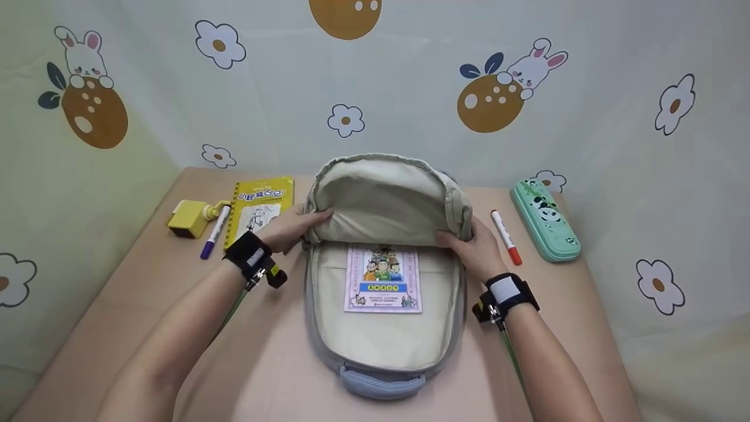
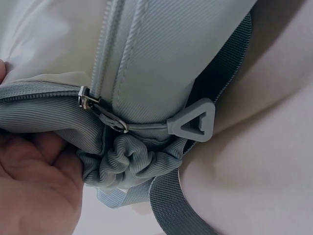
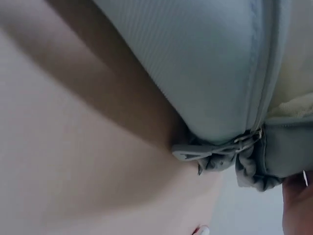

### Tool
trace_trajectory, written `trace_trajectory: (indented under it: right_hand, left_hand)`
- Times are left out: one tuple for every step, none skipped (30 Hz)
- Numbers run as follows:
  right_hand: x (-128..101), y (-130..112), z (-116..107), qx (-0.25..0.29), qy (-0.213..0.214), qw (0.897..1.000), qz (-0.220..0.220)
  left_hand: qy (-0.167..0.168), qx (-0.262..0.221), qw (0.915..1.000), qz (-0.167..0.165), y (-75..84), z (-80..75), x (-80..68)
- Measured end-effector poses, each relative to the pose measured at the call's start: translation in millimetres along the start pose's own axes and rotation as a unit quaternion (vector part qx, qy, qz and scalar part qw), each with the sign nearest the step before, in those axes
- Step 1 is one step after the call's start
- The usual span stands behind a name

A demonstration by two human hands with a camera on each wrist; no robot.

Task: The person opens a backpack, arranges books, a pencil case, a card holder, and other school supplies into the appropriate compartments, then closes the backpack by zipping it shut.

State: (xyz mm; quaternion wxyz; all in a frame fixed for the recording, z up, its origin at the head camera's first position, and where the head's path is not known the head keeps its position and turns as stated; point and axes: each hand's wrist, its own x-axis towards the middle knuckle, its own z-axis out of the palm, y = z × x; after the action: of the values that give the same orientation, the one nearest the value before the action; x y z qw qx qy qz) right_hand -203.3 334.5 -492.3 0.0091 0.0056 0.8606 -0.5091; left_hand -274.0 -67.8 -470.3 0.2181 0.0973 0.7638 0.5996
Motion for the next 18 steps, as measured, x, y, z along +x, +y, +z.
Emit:
trace_trajectory:
  right_hand:
    - [-1.8,-5.1,0.4,0.004,-0.002,1.000,0.000]
    - [-1.7,-6.1,1.1,0.006,-0.001,1.000,-0.005]
    - [-1.6,-6.3,1.8,0.007,0.000,1.000,-0.009]
    - [-1.3,-6.2,2.8,0.007,0.001,1.000,-0.012]
    - [-1.0,-6.0,3.5,0.005,0.002,1.000,-0.016]
    - [-0.7,-5.6,4.2,0.003,0.004,1.000,-0.020]
    - [-0.5,-5.4,4.9,0.002,0.006,1.000,-0.023]
    - [1.8,-1.0,5.7,0.001,0.009,1.000,-0.026]
    - [2.1,-1.3,6.3,-0.001,0.011,1.000,-0.025]
    - [2.4,-2.0,6.7,-0.005,0.014,1.000,-0.021]
    - [2.7,-2.8,7.1,-0.011,0.017,1.000,-0.019]
    - [3.1,-4.0,7.6,-0.015,0.021,1.000,-0.016]
    - [3.7,-5.7,8.1,-0.022,0.025,0.999,-0.013]
    - [4.4,-7.4,8.8,-0.030,0.031,0.999,-0.011]
    - [5.3,-9.0,9.5,-0.037,0.035,0.999,-0.010]
    - [6.2,-10.5,10.2,-0.041,0.037,0.998,-0.010]
    - [7.1,-11.9,10.9,-0.044,0.039,0.998,-0.012]
    - [8.1,-13.3,11.7,-0.044,0.041,0.998,-0.011]
  left_hand:
    - [0.000,0.000,1.0000,-0.001,0.3,-0.3,-0.3]
    - [0.000,0.000,1.0000,-0.002,0.6,-0.5,-0.6]
    - [0.000,0.001,1.0000,-0.003,1.0,-0.7,-1.1]
    - [0.000,0.001,1.0000,-0.003,0.9,-0.8,-1.2]
    - [0.001,0.003,1.0000,-0.002,1.0,-0.9,-1.5]
    - [0.002,0.006,1.0000,-0.001,1.0,-0.9,-1.9]
    - [0.003,0.009,1.0000,0.001,0.9,-0.9,-2.2]
    - [0.005,0.012,0.9999,0.005,0.7,-0.9,-2.4]
    - [0.006,0.014,0.9998,0.009,0.3,-0.9,-2.6]
    - [0.008,0.017,0.9997,0.013,-0.4,-0.9,-2.5]
    - [0.010,0.018,0.9996,0.017,-0.7,-1.0,-2.8]
    - [0.011,0.018,0.9996,0.019,-1.2,-1.1,-3.2]
    - [0.011,0.016,0.9996,0.020,-1.6,-1.2,-3.7]
    - [0.011,0.016,0.9996,0.021,-2.1,-1.6,-4.3]
    - [0.012,0.015,0.9996,0.023,-2.6,-2.2,-4.7]
    - [0.013,0.019,0.9994,0.026,-3.0,-2.9,-5.3]
    - [0.013,0.023,0.9992,0.029,-3.1,-3.7,-6.4]
    - [0.014,0.028,0.9990,0.032,-3.4,-4.7,-7.5]
